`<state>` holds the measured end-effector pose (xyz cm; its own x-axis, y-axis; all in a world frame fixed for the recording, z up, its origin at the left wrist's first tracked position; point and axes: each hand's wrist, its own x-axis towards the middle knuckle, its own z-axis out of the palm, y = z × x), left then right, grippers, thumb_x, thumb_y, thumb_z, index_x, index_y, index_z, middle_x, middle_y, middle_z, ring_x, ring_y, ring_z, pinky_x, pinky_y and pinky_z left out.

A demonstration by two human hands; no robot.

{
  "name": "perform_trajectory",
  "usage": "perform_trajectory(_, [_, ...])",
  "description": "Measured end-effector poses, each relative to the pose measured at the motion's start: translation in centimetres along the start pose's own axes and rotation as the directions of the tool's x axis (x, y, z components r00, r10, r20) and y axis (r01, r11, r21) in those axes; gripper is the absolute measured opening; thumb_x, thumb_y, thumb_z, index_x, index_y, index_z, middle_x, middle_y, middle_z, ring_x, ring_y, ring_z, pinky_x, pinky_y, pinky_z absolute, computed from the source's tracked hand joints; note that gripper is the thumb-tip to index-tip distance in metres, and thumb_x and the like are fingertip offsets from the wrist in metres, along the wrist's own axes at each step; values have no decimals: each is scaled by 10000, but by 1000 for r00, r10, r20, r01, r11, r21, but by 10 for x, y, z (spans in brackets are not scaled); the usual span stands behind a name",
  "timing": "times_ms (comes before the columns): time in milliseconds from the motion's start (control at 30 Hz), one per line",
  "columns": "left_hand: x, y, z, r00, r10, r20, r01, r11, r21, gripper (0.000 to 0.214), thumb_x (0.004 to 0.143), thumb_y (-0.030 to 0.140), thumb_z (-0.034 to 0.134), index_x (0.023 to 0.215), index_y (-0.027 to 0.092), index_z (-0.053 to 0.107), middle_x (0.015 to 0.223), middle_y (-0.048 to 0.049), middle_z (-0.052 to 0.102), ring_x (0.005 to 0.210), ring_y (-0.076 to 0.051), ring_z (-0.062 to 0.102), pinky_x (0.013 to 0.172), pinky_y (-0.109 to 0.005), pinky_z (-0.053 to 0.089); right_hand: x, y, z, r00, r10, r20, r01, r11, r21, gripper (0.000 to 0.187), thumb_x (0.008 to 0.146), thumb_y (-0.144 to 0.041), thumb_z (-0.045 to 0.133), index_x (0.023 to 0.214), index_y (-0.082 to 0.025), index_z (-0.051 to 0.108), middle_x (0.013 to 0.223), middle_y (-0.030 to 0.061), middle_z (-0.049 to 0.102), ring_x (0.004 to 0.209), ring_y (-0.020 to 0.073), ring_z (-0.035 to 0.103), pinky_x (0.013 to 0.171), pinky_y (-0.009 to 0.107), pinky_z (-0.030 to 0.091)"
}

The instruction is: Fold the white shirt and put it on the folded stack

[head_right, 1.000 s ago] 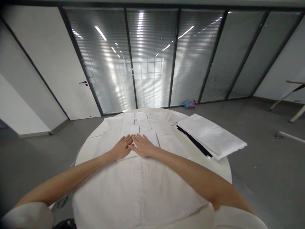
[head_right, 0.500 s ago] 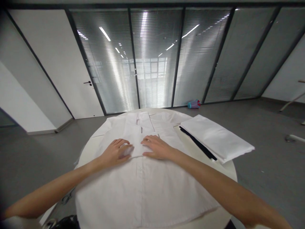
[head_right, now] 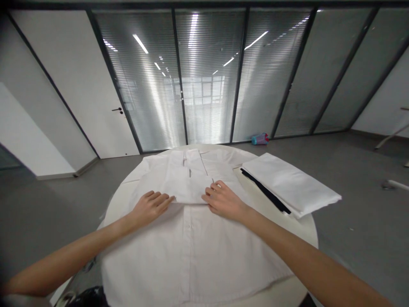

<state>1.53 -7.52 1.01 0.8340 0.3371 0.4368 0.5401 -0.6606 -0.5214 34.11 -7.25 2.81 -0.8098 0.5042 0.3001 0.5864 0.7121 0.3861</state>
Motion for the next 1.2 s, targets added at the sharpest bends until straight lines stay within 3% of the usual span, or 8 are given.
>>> perform_trajectory(300, [1, -5, 0, 997, -35, 63, 36, 999, -18, 214, 930, 204, 603, 1141, 173, 599, 926, -44, 678, 792, -209, 621, 670, -337, 415, 3, -1, 10, 953, 140, -270, -146, 989, -5, 80, 897, -161, 595, 878, -169, 673, 844, 57, 658, 840, 214, 552, 806, 349, 329])
perform_trajectory(500, [4, -1, 1, 989, -92, 115, 98, 994, -49, 206, 917, 131, 544, 1103, 158, 628, 903, -67, 675, 783, -208, 627, 658, -329, 435, 1, -2, 0, 917, 373, -139, -370, 928, 47, 200, 956, -302, 550, 941, -152, 681, 882, 122, 684, 842, 249, 605, 763, 348, 358])
perform_trajectory(600, [2, 0, 2, 985, -154, 80, 160, 984, -79, 228, 943, 135, 503, 1134, 152, 626, 907, -80, 688, 791, -207, 641, 665, -322, 452, 0, -2, -5, 757, 647, 86, -651, 740, 167, 423, 984, -467, 492, 1219, -130, 594, 771, 110, 686, 751, 277, 647, 674, 339, 387])
perform_trajectory(667, [-1, -1, 4, 980, -189, 59, 195, 975, -111, 268, 962, 144, 486, 1202, 156, 605, 936, -88, 695, 788, -203, 654, 670, -314, 464, 0, -4, -5, 657, 702, 275, -744, 543, 389, 495, 996, -515, 440, 1348, -170, 477, 678, 46, 664, 643, 251, 652, 591, 308, 394])
perform_trajectory(833, [-10, -5, 7, 987, -122, 108, 134, 985, -109, 351, 1005, 146, 426, 1343, 172, 518, 1070, -100, 681, 696, -163, 669, 648, -285, 491, 7, -9, 4, 606, 570, 555, -601, -129, 789, 419, 966, -478, 475, 1286, -212, 430, 906, 64, 703, 621, 187, 692, 445, 241, 428])
perform_trajectory(933, [-16, -6, 10, 984, -53, 168, 70, 993, -94, 336, 1023, 204, 418, 1345, 166, 507, 1084, -106, 673, 715, -175, 683, 639, -288, 508, 11, -10, 8, 575, 555, 601, -547, -285, 787, 346, 934, -411, 554, 1170, -160, 524, 972, 119, 704, 714, 186, 709, 522, 248, 503])
perform_trajectory(1067, [-16, -6, 12, 983, -53, 175, 68, 994, -81, 342, 985, 121, 420, 1303, 162, 540, 1087, -113, 669, 652, -160, 670, 629, -298, 510, 13, -5, 7, 568, 573, 592, -540, -283, 792, 354, 882, -332, 634, 1159, -113, 606, 810, 88, 712, 674, 161, 660, 598, 260, 510])
perform_trajectory(1200, [-10, -10, -4, 988, -147, 40, 150, 986, -68, 300, 977, 118, 432, 1230, 188, 578, 1039, -80, 687, 615, -127, 648, 586, -257, 490, 11, 2, -12, 633, 644, 430, -467, -125, 875, 418, 827, -390, 687, 1160, -139, 669, 819, 56, 704, 759, 183, 649, 691, 290, 502])
